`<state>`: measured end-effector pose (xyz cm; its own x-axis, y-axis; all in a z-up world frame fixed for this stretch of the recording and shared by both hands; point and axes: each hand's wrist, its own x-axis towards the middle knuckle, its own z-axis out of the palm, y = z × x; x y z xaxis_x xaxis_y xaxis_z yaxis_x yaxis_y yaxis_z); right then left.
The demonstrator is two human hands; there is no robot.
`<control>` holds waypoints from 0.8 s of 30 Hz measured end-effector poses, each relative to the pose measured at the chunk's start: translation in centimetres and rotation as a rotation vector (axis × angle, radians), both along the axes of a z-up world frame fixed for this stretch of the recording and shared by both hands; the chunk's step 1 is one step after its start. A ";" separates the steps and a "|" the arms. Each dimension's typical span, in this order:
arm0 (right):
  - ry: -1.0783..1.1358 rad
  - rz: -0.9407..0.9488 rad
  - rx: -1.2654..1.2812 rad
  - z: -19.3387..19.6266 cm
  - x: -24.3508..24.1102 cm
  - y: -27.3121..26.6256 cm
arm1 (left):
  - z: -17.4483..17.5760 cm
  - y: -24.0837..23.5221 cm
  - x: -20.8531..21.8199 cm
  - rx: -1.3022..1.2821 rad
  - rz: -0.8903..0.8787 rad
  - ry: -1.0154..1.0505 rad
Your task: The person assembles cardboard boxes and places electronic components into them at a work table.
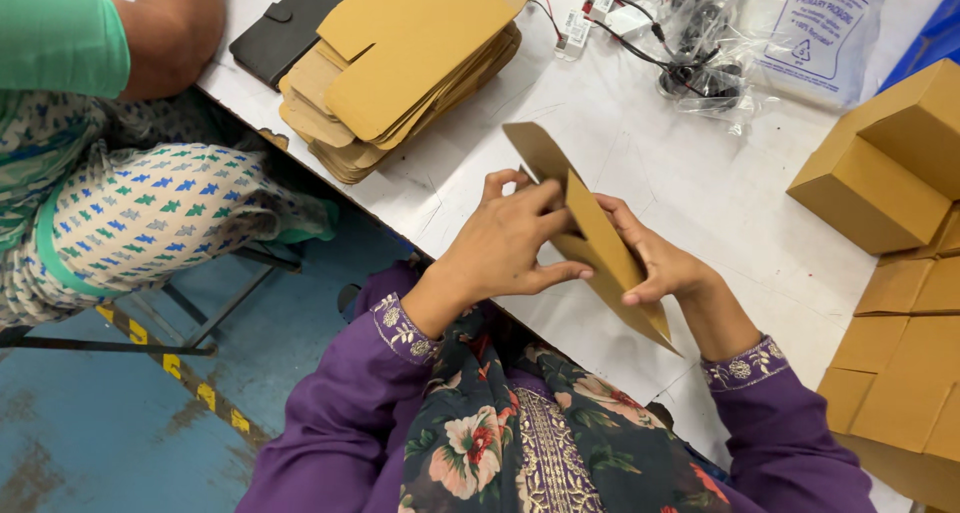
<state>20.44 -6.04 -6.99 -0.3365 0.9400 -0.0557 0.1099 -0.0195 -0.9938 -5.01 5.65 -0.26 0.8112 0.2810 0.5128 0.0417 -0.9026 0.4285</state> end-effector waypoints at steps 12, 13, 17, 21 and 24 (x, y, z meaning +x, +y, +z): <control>0.448 -0.147 0.079 0.1 -0.2 -0.2 | -2.9 -1.0 1.1 -0.571 0.118 -0.393; 0.517 -0.103 0.090 -0.4 -0.7 -0.1 | -3.2 -1.4 1.6 -0.698 0.017 -0.415; 0.636 -0.143 0.142 -2.9 -1.5 1.0 | -3.9 -1.8 2.6 -0.911 -0.092 -0.386; 0.556 -0.248 0.194 -3.9 -0.7 1.4 | -3.5 -1.1 1.9 -0.447 0.064 -0.324; 0.351 -0.471 0.471 -3.7 -1.3 0.9 | -3.4 -1.1 2.0 -0.500 -0.041 -0.337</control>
